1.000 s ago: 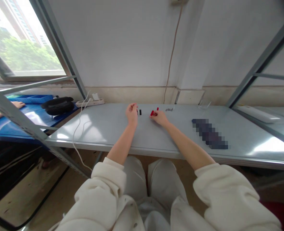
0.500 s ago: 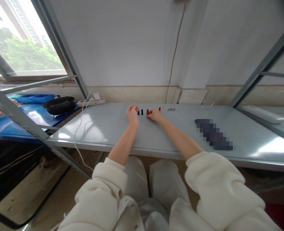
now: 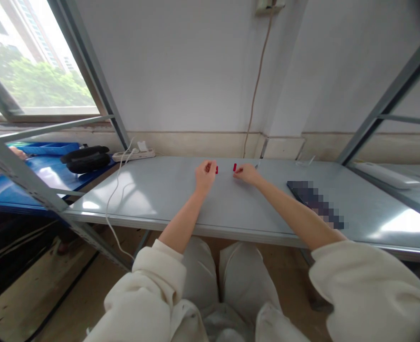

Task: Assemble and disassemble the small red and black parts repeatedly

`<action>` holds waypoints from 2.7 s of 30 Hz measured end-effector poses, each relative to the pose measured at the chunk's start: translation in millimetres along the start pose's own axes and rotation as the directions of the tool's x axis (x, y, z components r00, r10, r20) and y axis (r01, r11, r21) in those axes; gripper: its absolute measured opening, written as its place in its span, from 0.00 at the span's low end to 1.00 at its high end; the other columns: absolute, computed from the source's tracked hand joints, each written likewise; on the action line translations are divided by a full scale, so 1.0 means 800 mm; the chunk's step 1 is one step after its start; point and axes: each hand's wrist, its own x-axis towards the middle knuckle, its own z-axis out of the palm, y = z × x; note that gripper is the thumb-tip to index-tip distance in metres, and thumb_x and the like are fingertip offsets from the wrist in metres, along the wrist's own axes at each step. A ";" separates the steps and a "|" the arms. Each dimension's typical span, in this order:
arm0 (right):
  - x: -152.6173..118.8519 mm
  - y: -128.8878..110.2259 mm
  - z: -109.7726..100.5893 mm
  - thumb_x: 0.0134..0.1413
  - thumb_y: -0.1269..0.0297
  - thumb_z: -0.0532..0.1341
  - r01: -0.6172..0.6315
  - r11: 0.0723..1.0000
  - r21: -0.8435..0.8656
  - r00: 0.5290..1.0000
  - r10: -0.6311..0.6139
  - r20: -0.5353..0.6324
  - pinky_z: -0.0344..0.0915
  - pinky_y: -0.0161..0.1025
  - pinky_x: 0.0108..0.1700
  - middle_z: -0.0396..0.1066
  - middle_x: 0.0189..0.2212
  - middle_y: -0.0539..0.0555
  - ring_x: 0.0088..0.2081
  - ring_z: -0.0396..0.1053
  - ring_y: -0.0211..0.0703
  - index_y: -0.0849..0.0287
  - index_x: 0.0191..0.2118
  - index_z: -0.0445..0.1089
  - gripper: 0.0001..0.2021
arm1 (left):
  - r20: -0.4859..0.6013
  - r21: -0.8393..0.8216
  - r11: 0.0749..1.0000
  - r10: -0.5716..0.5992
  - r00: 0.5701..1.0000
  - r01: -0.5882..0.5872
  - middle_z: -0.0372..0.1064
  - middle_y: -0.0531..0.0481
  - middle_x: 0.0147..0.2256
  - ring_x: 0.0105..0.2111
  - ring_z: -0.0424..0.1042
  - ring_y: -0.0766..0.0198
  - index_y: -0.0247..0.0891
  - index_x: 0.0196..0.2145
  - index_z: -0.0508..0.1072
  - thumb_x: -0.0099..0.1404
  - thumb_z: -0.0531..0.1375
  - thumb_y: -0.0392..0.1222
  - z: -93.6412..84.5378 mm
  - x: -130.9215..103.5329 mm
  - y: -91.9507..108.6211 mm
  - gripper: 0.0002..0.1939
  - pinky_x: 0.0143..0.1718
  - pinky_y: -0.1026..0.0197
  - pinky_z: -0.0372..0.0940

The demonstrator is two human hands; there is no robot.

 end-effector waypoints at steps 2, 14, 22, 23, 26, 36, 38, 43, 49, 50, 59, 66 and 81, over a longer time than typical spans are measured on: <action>-0.004 0.020 -0.014 0.41 0.67 0.63 -0.067 0.998 -0.019 0.998 0.067 -0.011 0.61 0.34 0.29 0.71 0.22 0.54 0.26 0.68 0.39 0.61 0.24 0.73 0.04 | 0.185 0.141 0.981 0.106 0.977 -0.134 0.61 0.53 0.19 0.21 0.59 0.71 0.36 0.22 0.66 0.60 0.52 0.50 0.003 -0.008 0.002 0.16 0.26 0.67 0.55; 0.017 0.030 0.011 0.36 0.55 0.66 -0.158 0.987 0.007 0.974 0.157 -0.161 0.63 0.39 0.37 0.71 0.34 0.62 0.37 0.69 0.48 0.65 0.38 0.71 0.22 | 0.563 0.380 0.851 0.097 0.820 -0.362 0.65 0.51 0.19 0.21 0.61 0.67 0.37 0.23 0.71 0.60 0.52 0.47 0.011 -0.022 -0.005 0.15 0.25 0.64 0.53; 0.033 0.002 0.031 0.45 0.61 0.61 -0.067 0.997 0.024 0.986 0.070 -0.149 0.60 0.35 0.34 0.72 0.29 0.55 0.32 0.68 0.41 0.60 0.30 0.72 0.09 | 0.572 0.395 0.836 0.101 0.814 -0.381 0.65 0.51 0.19 0.21 0.62 0.67 0.37 0.23 0.70 0.61 0.51 0.46 0.012 -0.022 -0.002 0.15 0.26 0.64 0.55; 0.031 -0.004 0.028 0.46 0.61 0.60 -0.045 0.999 0.024 0.986 0.048 -0.159 0.59 0.34 0.33 0.72 0.28 0.55 0.32 0.68 0.40 0.60 0.30 0.72 0.08 | 0.563 0.399 0.835 0.104 0.820 -0.380 0.66 0.51 0.20 0.22 0.63 0.66 0.37 0.25 0.71 0.61 0.51 0.45 0.013 -0.021 -0.002 0.14 0.26 0.64 0.56; 0.017 -0.019 0.013 0.47 0.62 0.59 0.045 0.998 -0.035 0.981 -0.051 -0.186 0.57 0.34 0.31 0.71 0.26 0.54 0.29 0.66 0.39 0.60 0.28 0.72 0.08 | 0.492 0.382 0.859 0.123 0.862 -0.340 0.69 0.51 0.26 0.23 0.64 0.67 0.38 0.41 0.70 0.61 0.51 0.44 0.013 -0.021 -0.002 0.13 0.29 0.65 0.58; -0.046 -0.029 -0.002 0.50 0.65 0.58 0.285 0.944 -0.167 0.941 -0.308 -0.139 0.54 0.34 0.32 0.69 0.27 0.55 0.29 0.63 0.39 0.61 0.27 0.71 0.07 | 0.518 0.311 0.864 0.195 0.833 -0.397 0.70 0.48 0.39 0.30 0.67 0.67 0.39 0.44 0.70 0.62 0.51 0.39 0.012 -0.015 -0.009 0.14 0.39 0.64 0.60; -0.048 -0.026 0.003 0.50 0.66 0.57 0.328 0.931 -0.161 0.929 -0.349 -0.124 0.54 0.34 0.33 0.69 0.28 0.56 0.30 0.63 0.39 0.62 0.29 0.72 0.07 | 0.519 0.330 0.858 0.183 0.835 -0.393 0.70 0.48 0.38 0.29 0.66 0.68 0.39 0.43 0.70 0.61 0.53 0.38 0.012 -0.015 -0.012 0.12 0.38 0.64 0.61; -0.051 -0.025 0.005 0.52 0.68 0.55 0.392 0.906 -0.158 0.906 -0.410 -0.104 0.54 0.33 0.35 0.68 0.28 0.56 0.32 0.63 0.39 0.63 0.33 0.71 0.08 | 0.512 0.336 0.868 0.158 0.844 -0.366 0.70 0.49 0.36 0.29 0.66 0.68 0.39 0.42 0.68 0.61 0.53 0.37 0.010 -0.015 -0.013 0.11 0.35 0.65 0.60; -0.051 -0.023 0.006 0.54 0.64 0.54 0.432 0.890 -0.148 0.888 -0.448 -0.101 0.53 0.33 0.34 0.67 0.28 0.55 0.30 0.62 0.38 0.62 0.31 0.70 0.10 | 0.511 0.344 0.873 0.136 0.849 -0.346 0.70 0.48 0.35 0.31 0.68 0.66 0.39 0.41 0.67 0.62 0.52 0.37 0.010 -0.016 -0.013 0.10 0.34 0.65 0.60; -0.051 -0.023 0.005 0.54 0.63 0.54 0.435 0.889 -0.144 0.886 -0.451 -0.109 0.53 0.33 0.33 0.67 0.28 0.55 0.30 0.62 0.38 0.62 0.31 0.70 0.10 | 0.505 0.341 0.877 0.133 0.853 -0.339 0.70 0.48 0.35 0.31 0.68 0.66 0.39 0.41 0.67 0.62 0.52 0.37 0.010 -0.016 -0.013 0.10 0.34 0.64 0.60; -0.054 -0.022 -0.001 0.57 0.60 0.52 0.264 0.958 -0.110 0.946 -0.280 -0.165 0.51 0.33 0.30 0.70 0.26 0.55 0.27 0.63 0.39 0.62 0.33 0.70 0.13 | 0.257 0.236 0.933 0.211 0.943 -0.273 0.71 0.48 0.32 0.24 0.66 0.70 0.38 0.40 0.64 0.64 0.49 0.44 0.011 -0.013 -0.012 0.10 0.28 0.67 0.59; -0.052 -0.018 0.000 0.56 0.62 0.53 0.264 0.957 -0.116 0.940 -0.283 -0.193 0.54 0.33 0.33 0.72 0.29 0.57 0.30 0.65 0.40 0.62 0.35 0.71 0.12 | 0.254 0.241 0.938 0.188 0.949 -0.250 0.72 0.49 0.31 0.21 0.64 0.72 0.38 0.39 0.63 0.64 0.50 0.46 0.010 -0.015 -0.009 0.10 0.26 0.68 0.57; -0.050 -0.017 0.015 0.50 0.69 0.57 0.303 0.951 -0.063 0.928 -0.309 -0.207 0.58 0.35 0.38 0.70 0.31 0.56 0.32 0.66 0.40 0.65 0.47 0.64 0.16 | 0.444 0.345 0.900 0.093 0.891 -0.266 0.71 0.51 0.33 0.21 0.64 0.71 0.37 0.38 0.67 0.60 0.54 0.42 0.011 -0.016 -0.009 0.09 0.28 0.66 0.58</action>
